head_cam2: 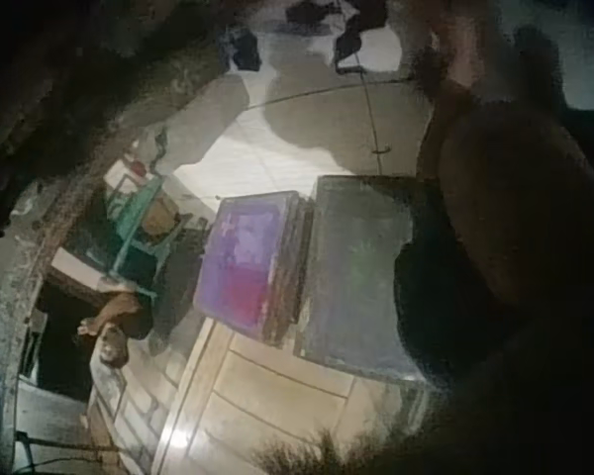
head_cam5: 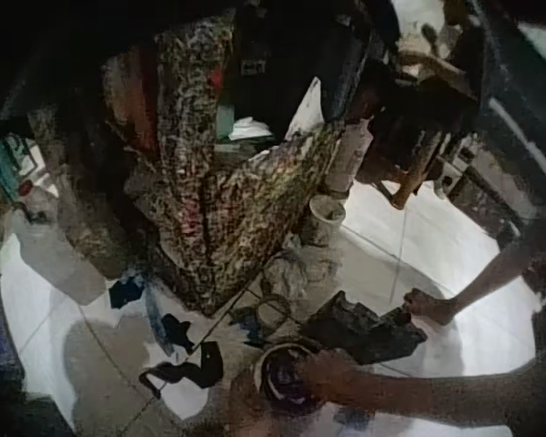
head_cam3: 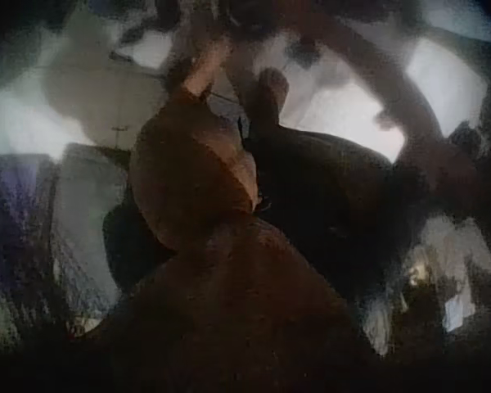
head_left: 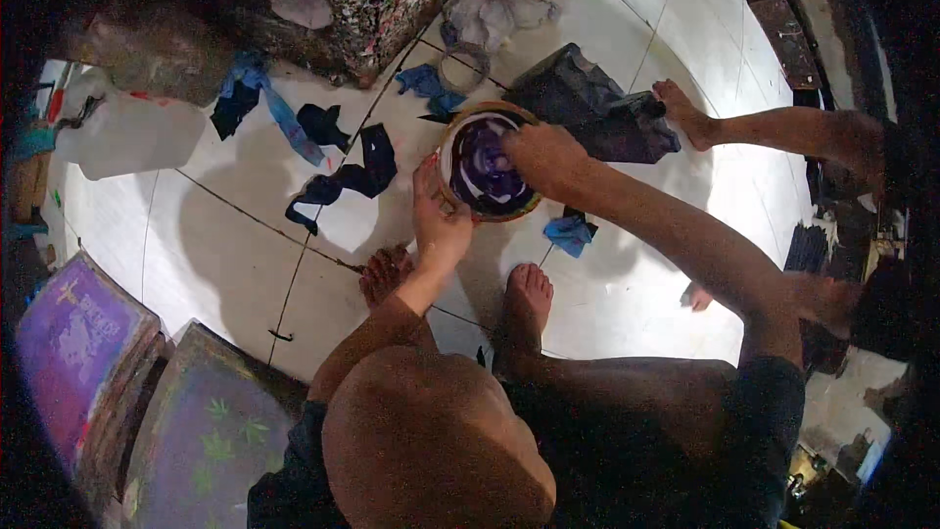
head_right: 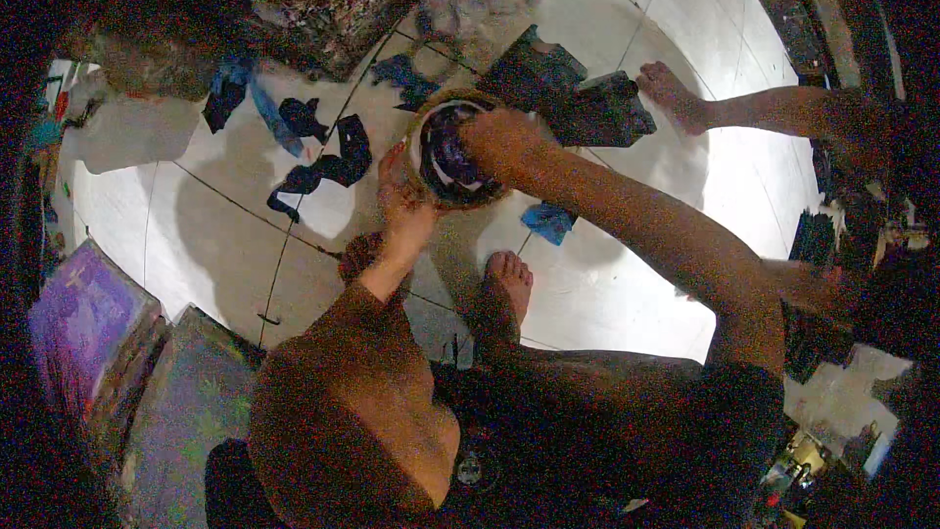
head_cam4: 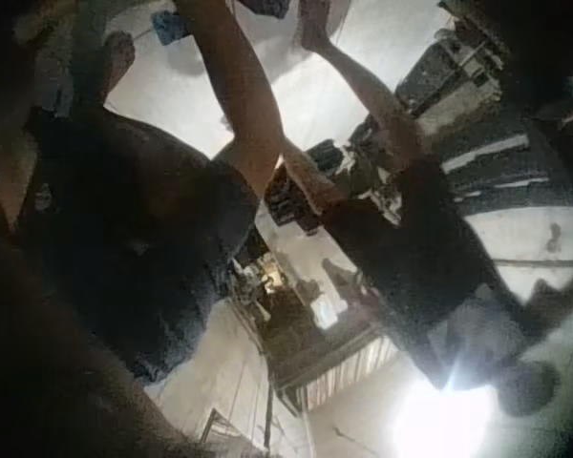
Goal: The person prepares a purple ink mixture by hand by retrieving a container of white base and small bottles of pigment from a shelf, pouring portions into a bowl, and stirring the mixture with a spoon until the color is uniform.
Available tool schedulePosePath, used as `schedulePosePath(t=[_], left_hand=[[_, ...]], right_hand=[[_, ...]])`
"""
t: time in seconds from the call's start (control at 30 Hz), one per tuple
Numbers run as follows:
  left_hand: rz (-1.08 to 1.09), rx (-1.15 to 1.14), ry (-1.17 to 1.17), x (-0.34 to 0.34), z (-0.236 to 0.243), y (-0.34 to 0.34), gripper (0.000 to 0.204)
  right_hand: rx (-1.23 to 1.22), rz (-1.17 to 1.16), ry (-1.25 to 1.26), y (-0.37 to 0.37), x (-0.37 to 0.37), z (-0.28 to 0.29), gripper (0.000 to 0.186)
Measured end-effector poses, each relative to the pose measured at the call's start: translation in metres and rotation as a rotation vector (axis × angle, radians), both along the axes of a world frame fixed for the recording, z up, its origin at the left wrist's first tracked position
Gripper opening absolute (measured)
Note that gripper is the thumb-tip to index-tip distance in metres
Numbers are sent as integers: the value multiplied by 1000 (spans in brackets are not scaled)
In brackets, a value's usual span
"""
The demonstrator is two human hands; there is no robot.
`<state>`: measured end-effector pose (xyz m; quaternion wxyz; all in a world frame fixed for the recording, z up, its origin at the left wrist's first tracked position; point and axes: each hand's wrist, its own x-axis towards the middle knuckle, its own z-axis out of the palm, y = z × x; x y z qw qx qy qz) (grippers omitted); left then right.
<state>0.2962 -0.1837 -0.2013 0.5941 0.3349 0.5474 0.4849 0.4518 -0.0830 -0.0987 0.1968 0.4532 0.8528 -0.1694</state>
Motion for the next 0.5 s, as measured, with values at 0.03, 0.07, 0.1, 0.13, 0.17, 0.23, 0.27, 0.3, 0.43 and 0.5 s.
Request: schedulePosePath(t=[0.03, 0.07, 0.1, 0.13, 0.17, 0.23, 0.27, 0.3, 0.43, 0.5], left_hand=[[19, -68, -55, -3, 5, 1, 77], [38, -132, -110, -5, 8, 2, 77], [48, -89, -158, -7, 0, 1, 78], [46, -40, -212, -5, -4, 4, 79], [45, 9, -266, -5, -9, 5, 79], [-27, 5, -56, -4, -2, 0, 79], [-63, 2, 50, -3, 4, 0, 79], [-36, 8, -32, 1, 1, 0, 78], [24, -9, -169, -5, 0, -1, 74], [4, -53, -154, -8, 7, 0, 73]], right_hand=[[9, -62, 12, -3, -4, 9, 14], [-22, -4, -48, -8, -4, 15, 13], [-54, 56, -108, -13, -3, 20, 13], [-79, 102, -175, -16, -1, 24, 13], [-94, 131, -62, -17, 1, 18, 13], [-126, 188, 165, -21, 1, 7, 13], [-107, 114, 141, -16, 0, 7, 13], [-88, 40, 116, -8, -1, 7, 14], [11, -40, 22, -4, 3, 11, 14], [18, 60, 60, -12, 15, 3, 14]])
